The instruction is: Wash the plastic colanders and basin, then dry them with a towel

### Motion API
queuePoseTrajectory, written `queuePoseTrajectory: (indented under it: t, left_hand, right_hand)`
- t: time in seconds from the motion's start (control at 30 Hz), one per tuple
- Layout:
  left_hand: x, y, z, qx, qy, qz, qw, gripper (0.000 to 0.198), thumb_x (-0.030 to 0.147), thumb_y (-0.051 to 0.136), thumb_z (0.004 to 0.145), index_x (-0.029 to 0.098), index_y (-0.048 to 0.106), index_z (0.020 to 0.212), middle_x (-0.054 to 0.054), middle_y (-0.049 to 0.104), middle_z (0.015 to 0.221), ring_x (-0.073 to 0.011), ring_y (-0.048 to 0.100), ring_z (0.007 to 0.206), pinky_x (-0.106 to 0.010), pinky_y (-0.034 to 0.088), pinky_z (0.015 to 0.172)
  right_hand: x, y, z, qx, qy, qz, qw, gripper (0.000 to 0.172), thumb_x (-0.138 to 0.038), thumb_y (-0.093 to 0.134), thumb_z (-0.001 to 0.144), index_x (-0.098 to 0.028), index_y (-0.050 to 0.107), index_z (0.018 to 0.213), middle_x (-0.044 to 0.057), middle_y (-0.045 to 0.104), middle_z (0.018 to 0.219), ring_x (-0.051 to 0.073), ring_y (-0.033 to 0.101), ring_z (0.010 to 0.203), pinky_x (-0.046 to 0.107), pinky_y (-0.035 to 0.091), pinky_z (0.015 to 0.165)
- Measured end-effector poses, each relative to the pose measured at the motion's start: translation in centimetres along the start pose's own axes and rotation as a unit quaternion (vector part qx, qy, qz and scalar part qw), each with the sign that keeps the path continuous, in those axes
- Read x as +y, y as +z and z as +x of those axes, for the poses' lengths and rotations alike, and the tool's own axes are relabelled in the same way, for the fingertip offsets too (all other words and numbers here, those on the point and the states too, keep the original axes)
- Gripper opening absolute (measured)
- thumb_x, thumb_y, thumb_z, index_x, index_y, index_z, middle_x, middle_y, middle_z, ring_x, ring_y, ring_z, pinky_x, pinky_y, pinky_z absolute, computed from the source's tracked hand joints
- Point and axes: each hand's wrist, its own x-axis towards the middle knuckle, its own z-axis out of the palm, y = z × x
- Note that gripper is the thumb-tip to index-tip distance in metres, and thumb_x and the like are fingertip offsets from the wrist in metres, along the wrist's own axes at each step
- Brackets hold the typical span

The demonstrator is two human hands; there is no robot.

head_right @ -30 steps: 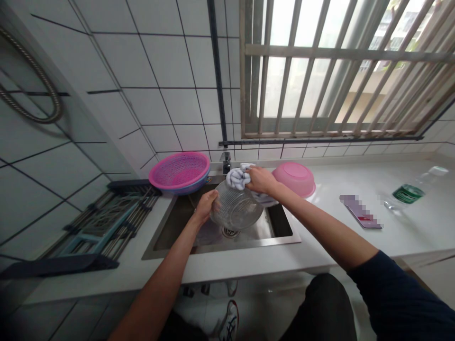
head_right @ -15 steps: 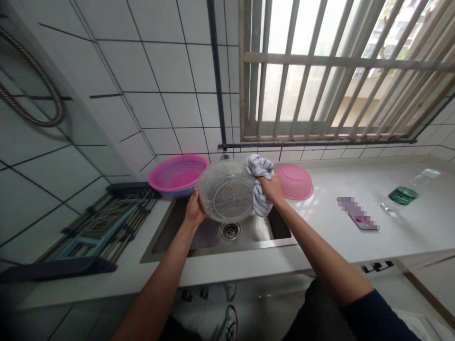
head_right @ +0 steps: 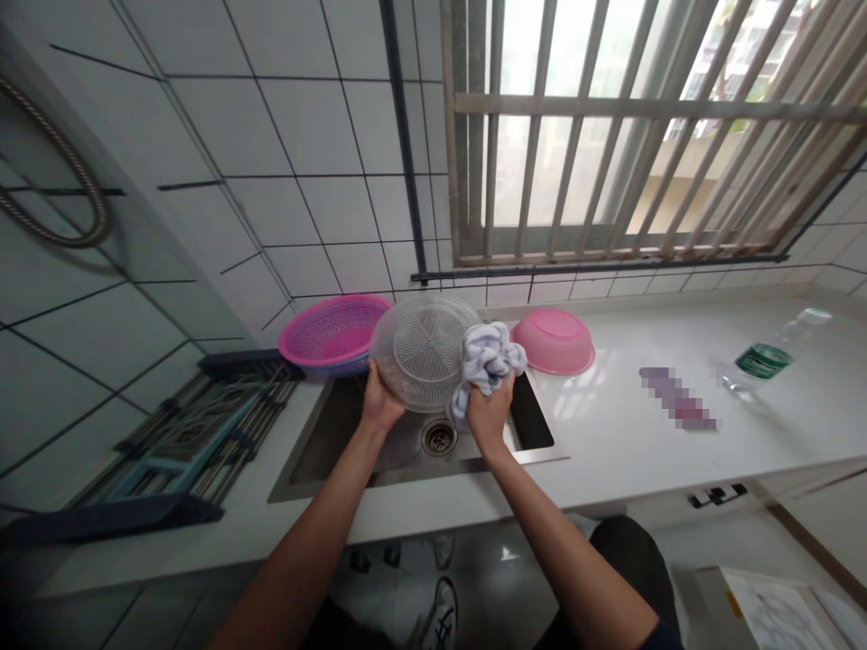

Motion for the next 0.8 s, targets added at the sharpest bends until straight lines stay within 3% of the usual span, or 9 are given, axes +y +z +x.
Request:
queuePoseTrajectory:
  t: [0.07,0.13,0.23,0.3,0.43,0.63,0.7,0.8]
  left_hand:
    - [-0.3,-0.3,0.2,-0.001,0.005,0.024,1.000,0.053,0.062,0.057,0.104,0.024,0.070,0.139,-0.010,0.076,0.136,-0.0321,0.062,0.140,-0.053,0.053,0.116]
    - [-0.4,-0.6,0.3,-0.008,0.024,0.054,0.998,0.053,0.063,0.061,0.102,0.023,0.070,0.137,-0.010,0.075,0.138,-0.0321,0.063,0.139,-0.051,0.056,0.113]
    - [-0.6,-0.8,0.4,-0.017,0.048,0.084,0.995,0.051,0.061,0.065,0.100,0.023,0.072,0.133,-0.010,0.073,0.141,-0.0312,0.064,0.138,-0.046,0.058,0.110]
    - [-0.6,-0.8,0.4,-0.024,0.056,0.084,0.995,0.051,0.062,0.065,0.100,0.023,0.073,0.132,-0.010,0.073,0.142,-0.0310,0.064,0.138,-0.044,0.058,0.109]
    - [-0.1,-1.1,0.3,-0.036,0.033,0.088,0.995,0.052,0.063,0.066,0.099,0.023,0.074,0.132,-0.009,0.075,0.138,-0.0298,0.067,0.134,-0.044,0.059,0.108]
    - [0.3,-2.1,0.6,0.003,0.004,0.099,0.995,0.040,0.052,0.075,0.096,0.023,0.077,0.123,-0.007,0.081,0.119,-0.0228,0.076,0.112,-0.037,0.062,0.098]
    - [0.1,-2.0,0.8,0.001,0.008,0.097,0.995,0.039,0.052,0.076,0.096,0.023,0.077,0.123,-0.007,0.082,0.117,-0.0220,0.077,0.110,-0.036,0.062,0.098]
    - [0.1,-1.4,0.8,-0.014,0.025,0.094,0.995,0.042,0.053,0.075,0.096,0.022,0.077,0.123,-0.008,0.082,0.117,-0.0238,0.076,0.113,-0.037,0.062,0.099]
  right_hand:
    - [-1.3,-0.1,-1.1,-0.020,-0.058,-0.083,0.995,0.047,-0.029,0.055,0.092,-0.021,0.067,0.138,0.017,0.059,0.148,0.032,0.047,0.147,0.055,0.039,0.123]
    - [-2.7,-0.3,-2.1,-0.087,-0.113,-0.167,0.976,0.055,-0.021,0.057,0.091,-0.024,0.065,0.145,0.017,0.055,0.152,0.036,0.044,0.148,0.059,0.041,0.121]
    - [-4.4,-0.5,-2.9,-0.194,-0.176,-0.256,0.931,0.067,-0.012,0.061,0.083,-0.030,0.065,0.148,0.015,0.059,0.146,0.040,0.049,0.137,0.061,0.044,0.116]
    - [-5.2,-0.5,-2.4,-0.229,-0.203,-0.281,0.910,0.071,-0.011,0.064,0.082,-0.031,0.065,0.149,0.014,0.061,0.141,0.039,0.052,0.129,0.059,0.045,0.115]
    - [-5.6,-0.5,1.3,-0.235,-0.216,-0.306,0.897,0.069,-0.014,0.065,0.084,-0.030,0.064,0.151,0.013,0.059,0.145,0.038,0.051,0.128,0.050,0.050,0.110]
    - [-5.5,-0.5,8.1,-0.177,-0.152,-0.348,0.908,0.049,-0.016,0.056,0.092,-0.020,0.069,0.139,0.016,0.058,0.145,0.033,0.059,0.115,0.044,0.052,0.101]
    - [-5.9,-0.2,8.3,-0.195,-0.150,-0.350,0.904,0.042,-0.019,0.055,0.094,-0.019,0.070,0.133,0.016,0.060,0.141,0.032,0.061,0.113,0.042,0.053,0.099]
    - [-6.9,0.5,6.0,-0.256,-0.161,-0.337,0.892,0.038,-0.021,0.060,0.092,-0.022,0.072,0.128,0.014,0.061,0.140,0.031,0.063,0.109,0.040,0.055,0.094]
